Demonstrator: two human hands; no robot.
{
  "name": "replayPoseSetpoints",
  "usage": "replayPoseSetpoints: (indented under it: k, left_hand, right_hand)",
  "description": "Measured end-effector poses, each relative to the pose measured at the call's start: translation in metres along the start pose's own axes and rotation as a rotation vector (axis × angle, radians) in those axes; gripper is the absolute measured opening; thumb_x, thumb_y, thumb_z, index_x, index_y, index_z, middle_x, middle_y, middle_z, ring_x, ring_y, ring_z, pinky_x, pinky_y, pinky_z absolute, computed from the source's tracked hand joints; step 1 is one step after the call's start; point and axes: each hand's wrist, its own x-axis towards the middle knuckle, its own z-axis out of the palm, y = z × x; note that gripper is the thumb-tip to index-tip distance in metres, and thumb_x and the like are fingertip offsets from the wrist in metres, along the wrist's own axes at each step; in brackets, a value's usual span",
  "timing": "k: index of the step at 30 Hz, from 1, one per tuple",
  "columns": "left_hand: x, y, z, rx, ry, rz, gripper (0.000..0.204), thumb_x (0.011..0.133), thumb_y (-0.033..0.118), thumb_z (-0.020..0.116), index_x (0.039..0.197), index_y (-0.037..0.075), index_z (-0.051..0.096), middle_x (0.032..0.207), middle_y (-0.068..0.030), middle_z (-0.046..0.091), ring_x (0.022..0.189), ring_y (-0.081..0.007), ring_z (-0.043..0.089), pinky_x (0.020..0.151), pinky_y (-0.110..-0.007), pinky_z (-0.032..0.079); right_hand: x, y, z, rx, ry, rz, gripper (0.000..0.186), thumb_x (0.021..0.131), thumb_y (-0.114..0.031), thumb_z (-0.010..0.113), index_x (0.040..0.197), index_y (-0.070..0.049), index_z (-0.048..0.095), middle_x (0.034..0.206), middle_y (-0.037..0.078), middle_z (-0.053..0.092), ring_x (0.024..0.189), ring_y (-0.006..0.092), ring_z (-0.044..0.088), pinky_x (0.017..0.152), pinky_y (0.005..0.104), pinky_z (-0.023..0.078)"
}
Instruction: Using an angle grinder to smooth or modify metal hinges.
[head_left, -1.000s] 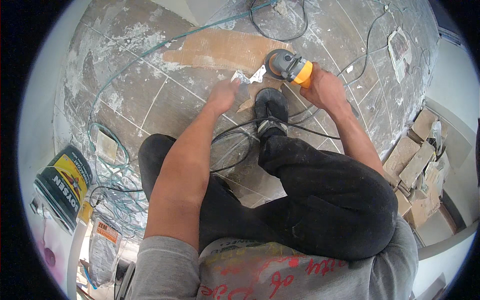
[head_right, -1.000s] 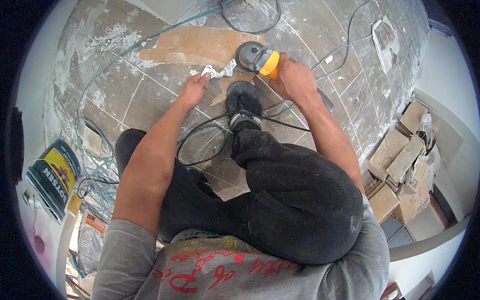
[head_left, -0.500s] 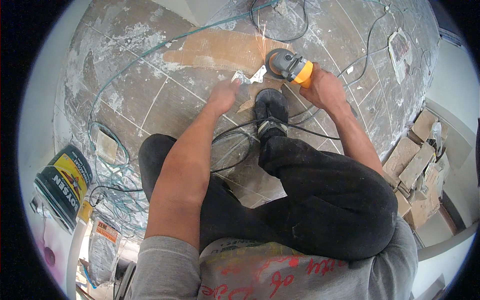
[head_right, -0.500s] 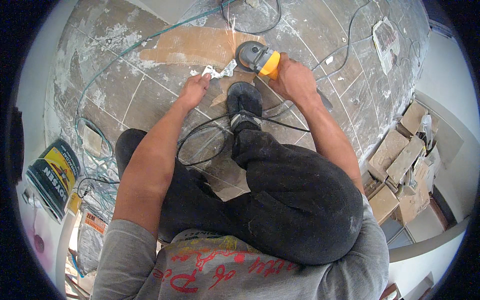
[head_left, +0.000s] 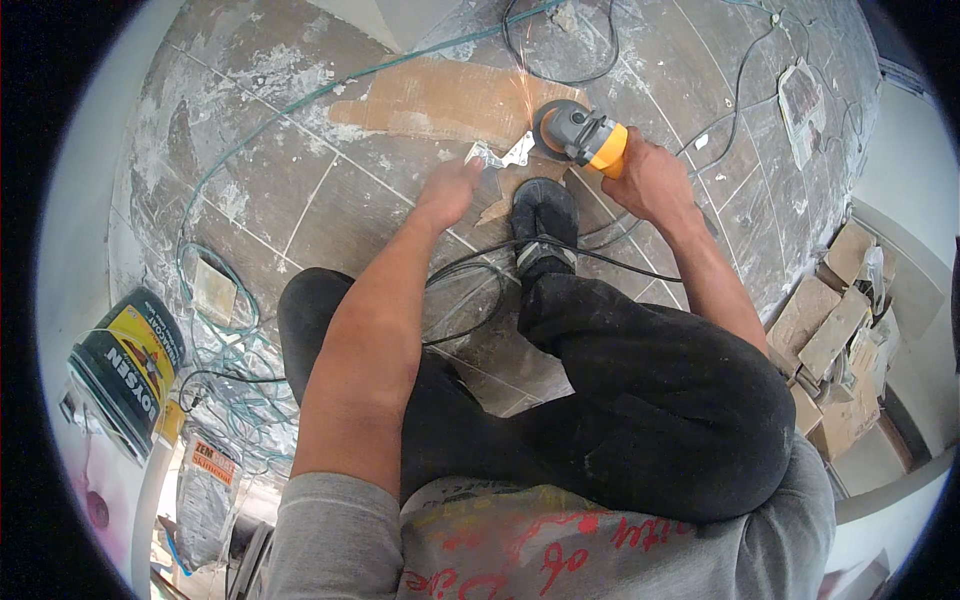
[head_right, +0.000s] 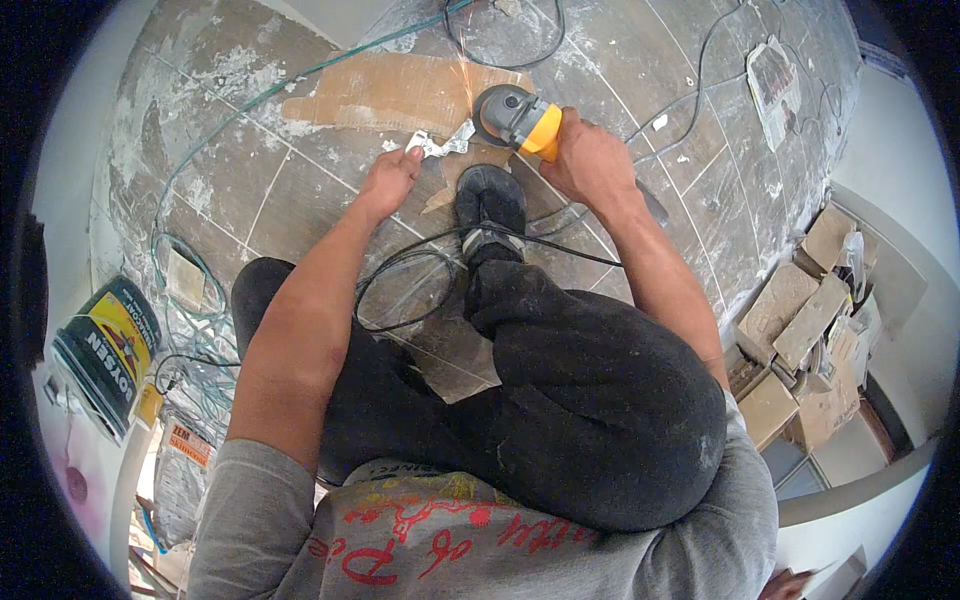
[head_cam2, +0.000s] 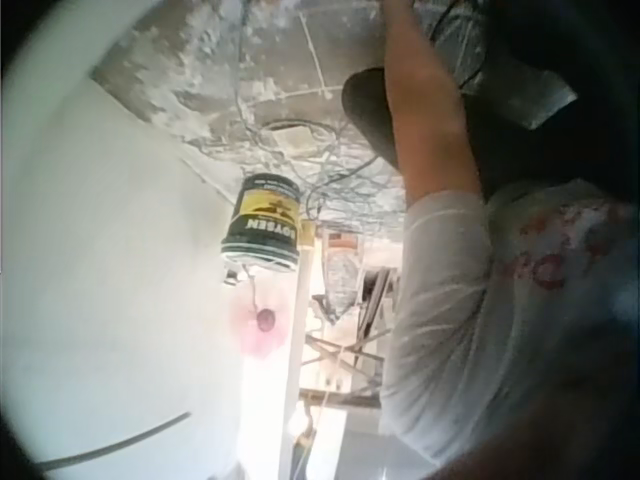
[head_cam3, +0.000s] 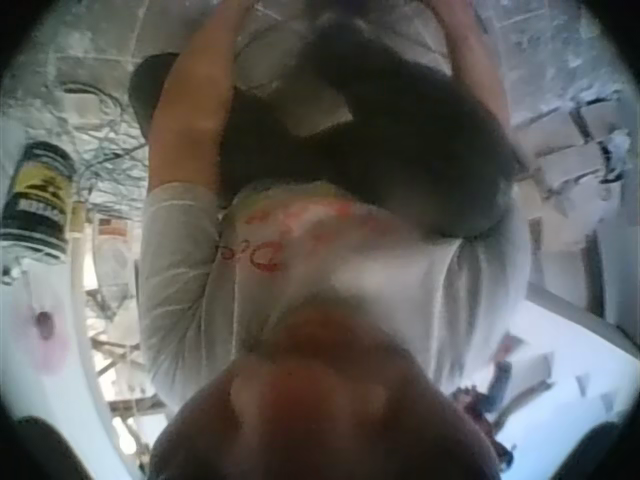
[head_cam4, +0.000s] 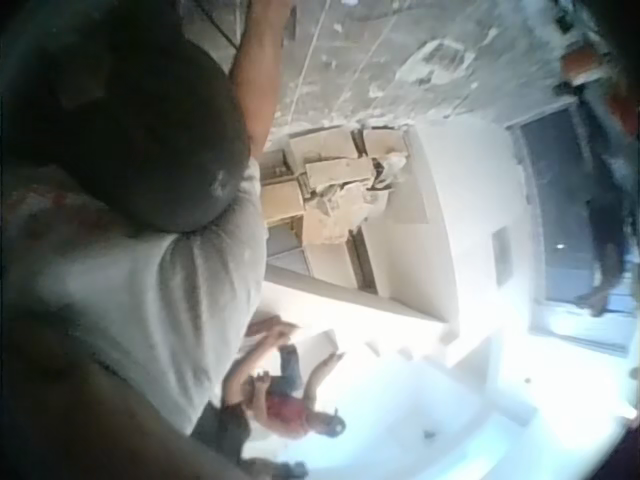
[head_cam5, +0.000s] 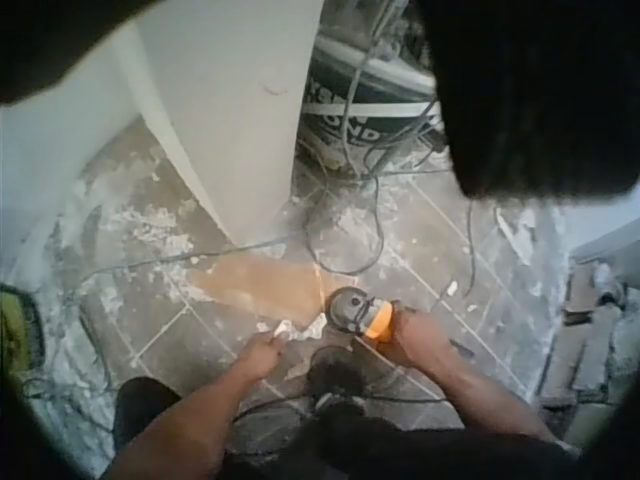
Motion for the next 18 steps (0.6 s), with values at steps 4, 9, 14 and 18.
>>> replayPoseSetpoints:
  k: [4, 9, 14, 18]
  left_hand:
    - [0.0012, -0.0003, -0.0004, 0.027, -0.011, -0.002, 0.048, 0.099, 0.045, 0.049, 0.075, 0.004, 0.055, 0.065, -0.0031, 0.050, 0.062, -0.0156, 0.046, 0.060, -0.032, 0.039]
    - [0.0018, 0.0005, 0.0015, 0.031, 0.011, -0.053, 0.047, 0.098, 0.045, 0.050, 0.076, 0.004, 0.055, 0.065, -0.0040, 0.051, 0.061, -0.0163, 0.046, 0.060, -0.033, 0.040]
    - [-0.0012, 0.0050, -0.0014, -0.004, -0.006, -0.034, 0.046, 0.098, 0.044, 0.050, 0.076, 0.004, 0.055, 0.066, -0.0041, 0.052, 0.061, -0.0160, 0.046, 0.060, -0.033, 0.040]
    - [-0.0025, 0.0072, -0.0024, 0.026, -0.015, -0.024, 0.045, 0.099, 0.042, 0.049, 0.076, 0.004, 0.055, 0.065, -0.0037, 0.051, 0.061, -0.0157, 0.046, 0.060, -0.032, 0.040]
  right_hand:
    - [0.0008, 0.0006, -0.0004, 0.017, -0.008, 0.002, 0.046, 0.073, -0.023, 0.068, 0.110, 0.000, 0.052, 0.087, 0.025, 0.068, 0.082, 0.0421, 0.067, 0.074, 0.0484, 0.054]
    - [0.0006, 0.0002, -0.0010, 0.013, 0.005, 0.002, 0.045, 0.073, -0.023, 0.069, 0.107, 0.001, 0.052, 0.087, 0.024, 0.068, 0.082, 0.0413, 0.067, 0.073, 0.0479, 0.054]
    - [0.0000, 0.0004, -0.0029, 0.014, 0.005, -0.005, 0.044, 0.073, -0.023, 0.068, 0.107, 0.001, 0.052, 0.087, 0.025, 0.068, 0.082, 0.0414, 0.067, 0.073, 0.0482, 0.054]
    - [0.0004, -0.0003, -0.0035, 0.005, -0.005, -0.003, 0.045, 0.073, -0.023, 0.068, 0.107, 0.001, 0.052, 0.087, 0.025, 0.068, 0.082, 0.0414, 0.067, 0.073, 0.0483, 0.054]
